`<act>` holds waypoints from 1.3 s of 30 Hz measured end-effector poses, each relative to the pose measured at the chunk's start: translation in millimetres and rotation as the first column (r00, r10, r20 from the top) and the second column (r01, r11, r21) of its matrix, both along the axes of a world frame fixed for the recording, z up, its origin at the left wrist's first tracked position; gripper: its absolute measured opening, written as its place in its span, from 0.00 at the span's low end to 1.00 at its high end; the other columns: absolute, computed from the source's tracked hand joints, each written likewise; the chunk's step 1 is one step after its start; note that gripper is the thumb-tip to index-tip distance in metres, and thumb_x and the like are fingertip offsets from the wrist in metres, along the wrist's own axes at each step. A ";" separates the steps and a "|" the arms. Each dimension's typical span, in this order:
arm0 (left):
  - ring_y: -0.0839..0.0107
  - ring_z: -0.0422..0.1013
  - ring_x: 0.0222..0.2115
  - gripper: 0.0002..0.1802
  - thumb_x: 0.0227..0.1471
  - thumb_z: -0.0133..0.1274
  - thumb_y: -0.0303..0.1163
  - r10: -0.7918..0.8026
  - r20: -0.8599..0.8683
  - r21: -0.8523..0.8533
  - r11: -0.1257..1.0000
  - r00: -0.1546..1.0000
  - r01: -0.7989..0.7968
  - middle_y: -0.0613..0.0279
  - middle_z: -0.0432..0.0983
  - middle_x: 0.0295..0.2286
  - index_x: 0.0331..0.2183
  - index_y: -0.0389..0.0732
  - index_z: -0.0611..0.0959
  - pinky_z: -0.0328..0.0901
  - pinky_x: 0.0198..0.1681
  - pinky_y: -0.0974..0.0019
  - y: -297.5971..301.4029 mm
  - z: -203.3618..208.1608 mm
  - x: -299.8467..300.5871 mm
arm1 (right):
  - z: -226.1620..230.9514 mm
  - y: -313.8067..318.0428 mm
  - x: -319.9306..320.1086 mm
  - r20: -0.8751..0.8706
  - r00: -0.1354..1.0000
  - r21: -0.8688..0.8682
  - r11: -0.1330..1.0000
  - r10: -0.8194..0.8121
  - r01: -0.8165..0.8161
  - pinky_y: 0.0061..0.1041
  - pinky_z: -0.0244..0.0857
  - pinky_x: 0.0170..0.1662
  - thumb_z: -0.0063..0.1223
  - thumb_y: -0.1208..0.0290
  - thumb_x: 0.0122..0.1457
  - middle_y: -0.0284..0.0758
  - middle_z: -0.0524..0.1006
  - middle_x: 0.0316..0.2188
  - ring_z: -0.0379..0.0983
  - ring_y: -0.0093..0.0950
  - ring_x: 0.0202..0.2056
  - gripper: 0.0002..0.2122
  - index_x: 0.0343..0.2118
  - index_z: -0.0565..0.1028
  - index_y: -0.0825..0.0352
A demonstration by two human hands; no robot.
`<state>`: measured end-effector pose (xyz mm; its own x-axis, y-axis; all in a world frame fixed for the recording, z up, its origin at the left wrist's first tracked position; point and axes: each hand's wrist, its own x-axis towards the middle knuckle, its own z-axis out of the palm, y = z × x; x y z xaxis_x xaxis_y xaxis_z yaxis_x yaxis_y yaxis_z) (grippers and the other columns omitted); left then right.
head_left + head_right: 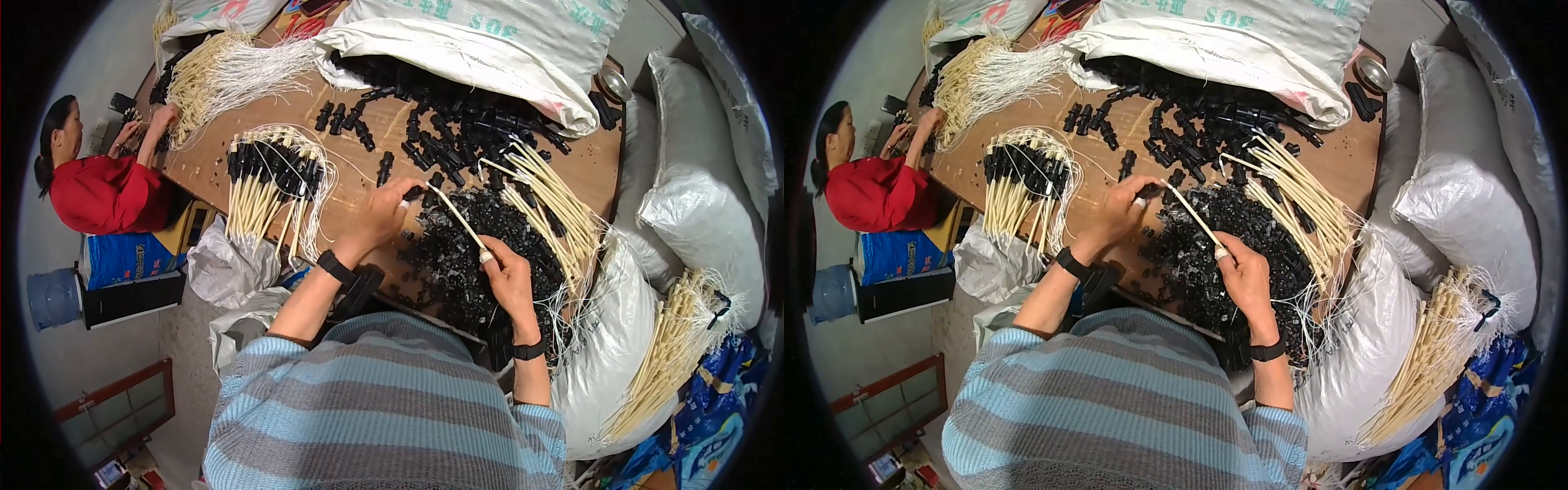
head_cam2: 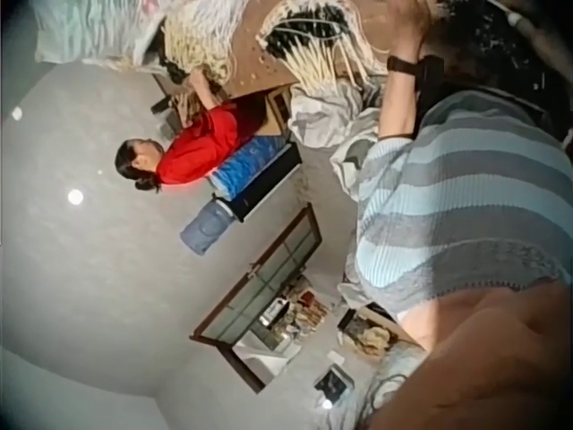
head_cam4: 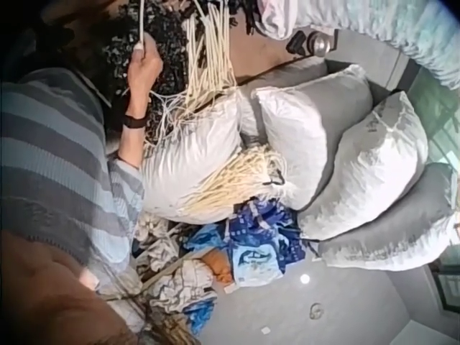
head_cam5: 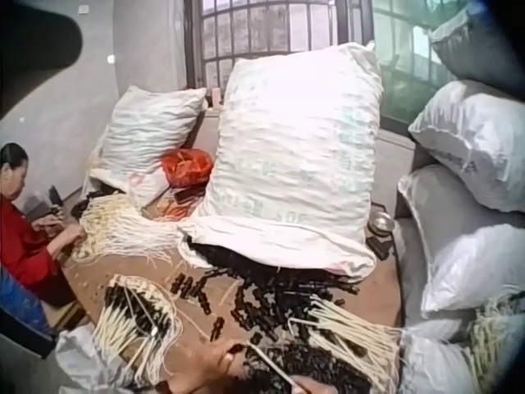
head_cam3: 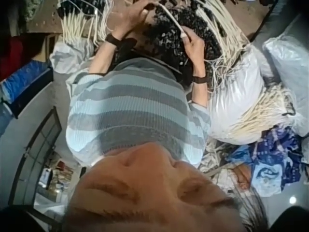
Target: Recorder is threading wires into connectors to assemble wire harnesses.
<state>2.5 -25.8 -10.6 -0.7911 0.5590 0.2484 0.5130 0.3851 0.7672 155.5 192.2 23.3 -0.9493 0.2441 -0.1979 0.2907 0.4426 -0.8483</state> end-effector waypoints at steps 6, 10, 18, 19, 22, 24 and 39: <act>0.49 0.72 0.39 0.17 0.44 0.45 0.18 -0.085 -0.037 0.072 0.994 0.996 0.088 0.51 0.75 0.35 0.39 0.39 0.78 0.67 0.42 0.58 7.8 15.5 12.2 | 4.1 -6.0 -0.8 -0.231 0.959 0.203 0.972 0.163 -0.117 0.25 0.67 0.33 0.52 0.77 0.56 0.39 0.80 0.30 0.76 0.31 0.28 0.12 0.43 0.78 0.67; 0.56 0.70 0.45 0.14 0.44 0.47 0.19 -0.242 -0.230 -0.153 0.966 0.943 0.210 0.55 0.76 0.37 0.35 0.40 0.78 0.64 0.48 0.59 19.5 19.2 28.4 | 14.0 -20.2 -3.5 -0.156 0.938 0.542 0.821 0.309 -0.180 0.31 0.66 0.29 0.57 0.76 0.52 0.37 0.77 0.25 0.74 0.35 0.26 0.15 0.44 0.78 0.63; 0.64 0.74 0.37 0.15 0.45 0.52 0.22 -0.191 -0.323 -0.210 0.969 0.927 0.127 0.66 0.75 0.38 0.38 0.45 0.76 0.68 0.41 0.61 9.7 26.4 34.3 | 21.2 8.6 2.4 -0.276 0.958 0.530 0.844 0.075 0.086 0.27 0.71 0.36 0.57 0.79 0.49 0.42 0.80 0.33 0.79 0.34 0.32 0.23 0.51 0.73 0.64; 0.65 0.74 0.34 0.14 0.45 0.54 0.25 -0.289 -0.275 -0.289 0.935 0.917 0.208 0.67 0.75 0.36 0.38 0.46 0.77 0.68 0.37 0.61 19.9 43.4 49.0 | 20.9 -0.1 -3.3 -0.342 0.934 0.403 0.914 0.106 0.044 0.26 0.71 0.38 0.56 0.80 0.50 0.42 0.79 0.37 0.79 0.33 0.35 0.22 0.51 0.73 0.64; 0.65 0.74 0.29 0.13 0.44 0.58 0.31 -0.336 -0.337 -0.195 0.939 0.879 0.284 0.62 0.75 0.32 0.36 0.48 0.78 0.66 0.27 0.63 29.6 60.8 65.9 | 8.2 -5.8 -7.7 -0.411 0.900 0.232 0.971 0.147 -0.053 0.20 0.69 0.33 0.54 0.79 0.53 0.43 0.76 0.46 0.77 0.27 0.33 0.12 0.41 0.77 0.65; 0.64 0.74 0.27 0.08 0.46 0.56 0.32 -0.043 -0.181 -0.112 0.993 0.982 0.023 0.61 0.76 0.28 0.33 0.46 0.77 0.66 0.26 0.64 18.5 43.1 57.8 | 6.3 10.4 2.1 -0.265 0.964 -0.459 0.883 -0.028 -0.101 0.16 0.63 0.25 0.55 0.78 0.53 0.44 0.76 0.46 0.69 0.19 0.21 0.03 0.31 0.75 0.65; 0.81 0.70 0.27 0.08 0.44 0.57 0.22 0.016 0.587 0.034 0.998 0.810 -0.045 0.68 0.77 0.25 0.32 0.36 0.83 0.65 0.33 0.73 5.8 35.1 36.8 | -0.5 -40.6 -6.8 -0.463 0.848 0.559 0.827 0.257 0.054 0.28 0.63 0.20 0.60 0.71 0.51 0.34 0.73 0.21 0.71 0.34 0.17 0.06 0.30 0.75 0.64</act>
